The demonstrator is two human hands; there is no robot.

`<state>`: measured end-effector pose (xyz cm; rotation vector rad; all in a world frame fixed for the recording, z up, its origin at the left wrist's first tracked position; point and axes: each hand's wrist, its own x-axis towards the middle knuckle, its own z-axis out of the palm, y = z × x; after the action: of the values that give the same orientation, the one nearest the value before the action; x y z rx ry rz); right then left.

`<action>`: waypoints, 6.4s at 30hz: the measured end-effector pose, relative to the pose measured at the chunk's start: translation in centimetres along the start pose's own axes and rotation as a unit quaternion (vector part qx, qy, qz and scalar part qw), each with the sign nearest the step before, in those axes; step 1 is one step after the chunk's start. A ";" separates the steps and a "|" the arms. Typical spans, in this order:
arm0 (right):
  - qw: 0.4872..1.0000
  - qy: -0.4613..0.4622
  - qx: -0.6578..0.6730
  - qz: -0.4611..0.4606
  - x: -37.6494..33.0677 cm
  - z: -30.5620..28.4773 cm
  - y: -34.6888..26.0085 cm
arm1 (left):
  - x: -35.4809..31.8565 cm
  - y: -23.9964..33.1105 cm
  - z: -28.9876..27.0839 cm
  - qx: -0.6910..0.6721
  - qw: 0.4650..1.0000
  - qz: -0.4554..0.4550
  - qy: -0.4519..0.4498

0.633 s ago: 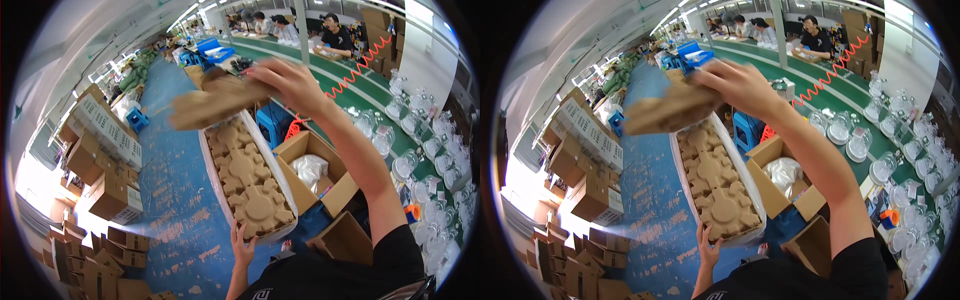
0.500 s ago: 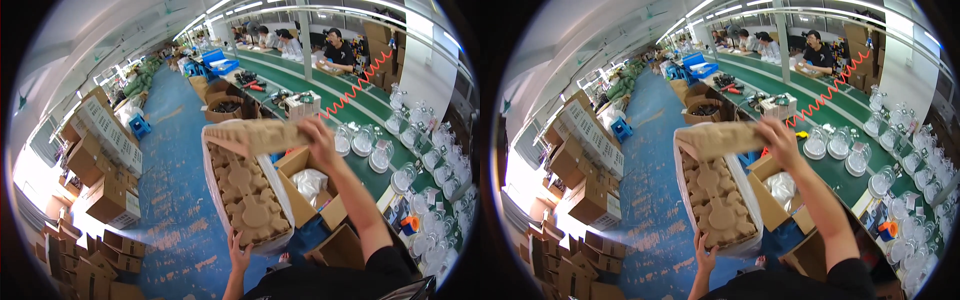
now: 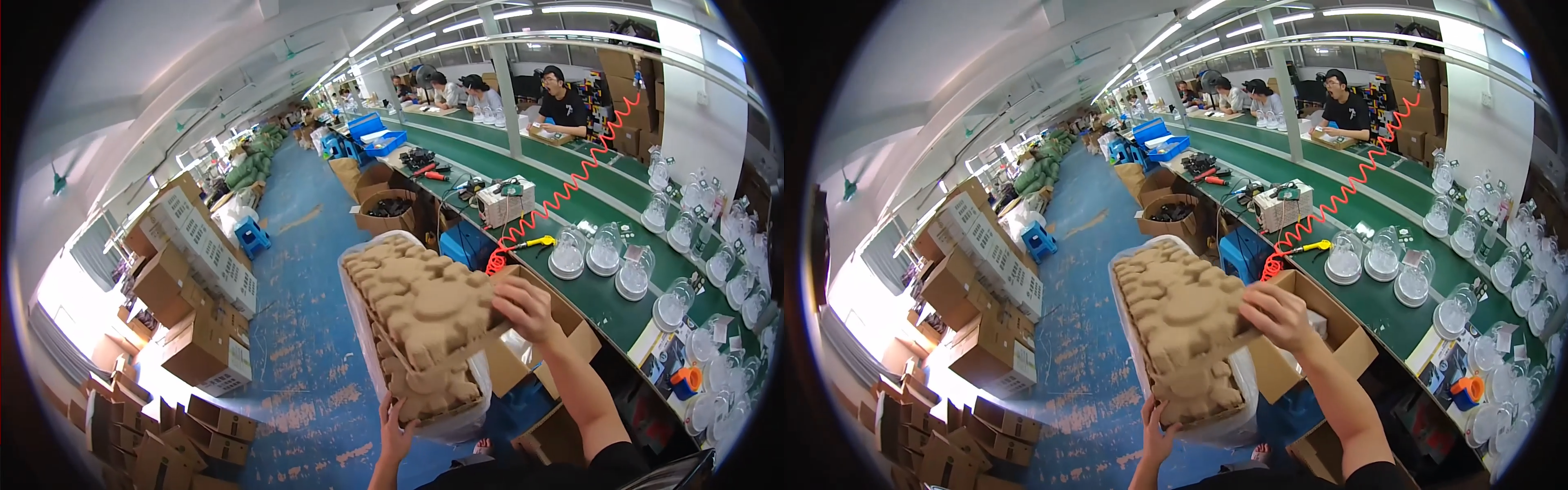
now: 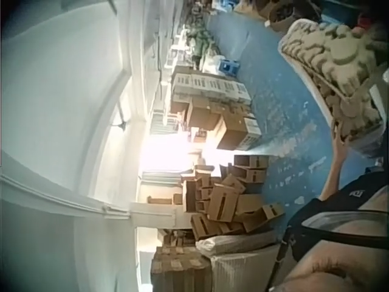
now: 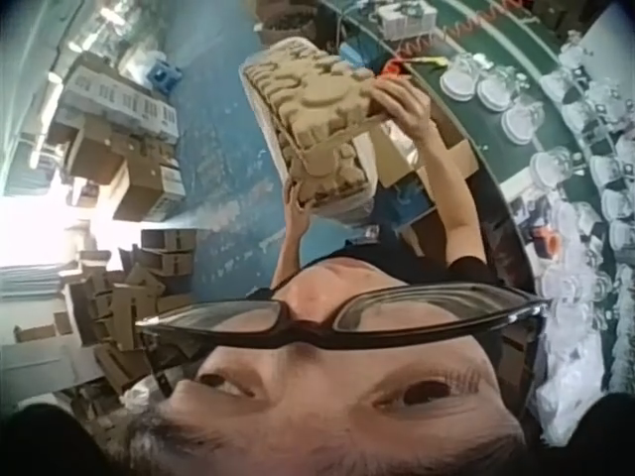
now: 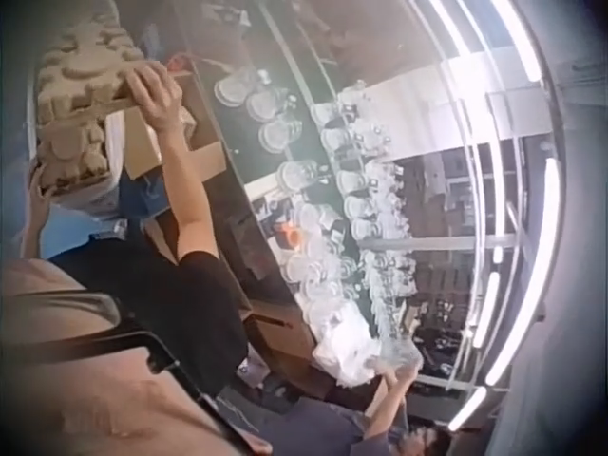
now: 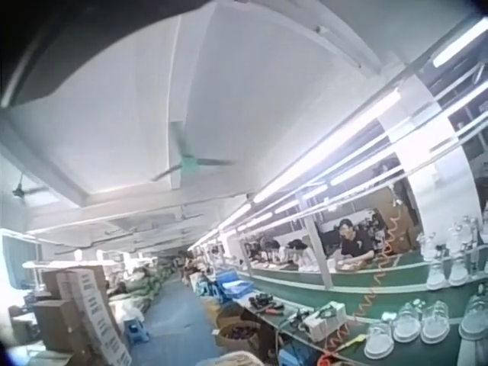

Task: Packaging light fixtures into cardboard boxes using pulp trays and plastic liners.

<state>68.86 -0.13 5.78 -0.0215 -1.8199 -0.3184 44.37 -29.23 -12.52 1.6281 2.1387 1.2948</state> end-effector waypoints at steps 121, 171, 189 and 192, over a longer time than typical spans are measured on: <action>0.320 -0.551 -0.131 0.760 -40.0 -40.7 -34.9 | -7.3 11.7 36.2 0.112 0.850 0.343 -0.385; 0.073 -0.315 -0.158 0.933 -70.0 -33.5 -40.6 | -20.9 1.1 64.5 0.400 0.546 0.115 -0.727; 0.106 -0.104 -0.230 0.962 -70.5 -37.5 -40.8 | -12.8 -0.1 69.5 0.354 0.645 0.407 -0.542; 0.012 -0.268 -0.231 0.935 -70.6 -37.5 -42.1 | -16.3 5.1 69.7 0.506 0.513 0.381 -0.578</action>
<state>115.95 -38.51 -61.09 2.7311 0.3917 -1.1463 95.17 -5.75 -57.50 2.6233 1.0368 -1.3218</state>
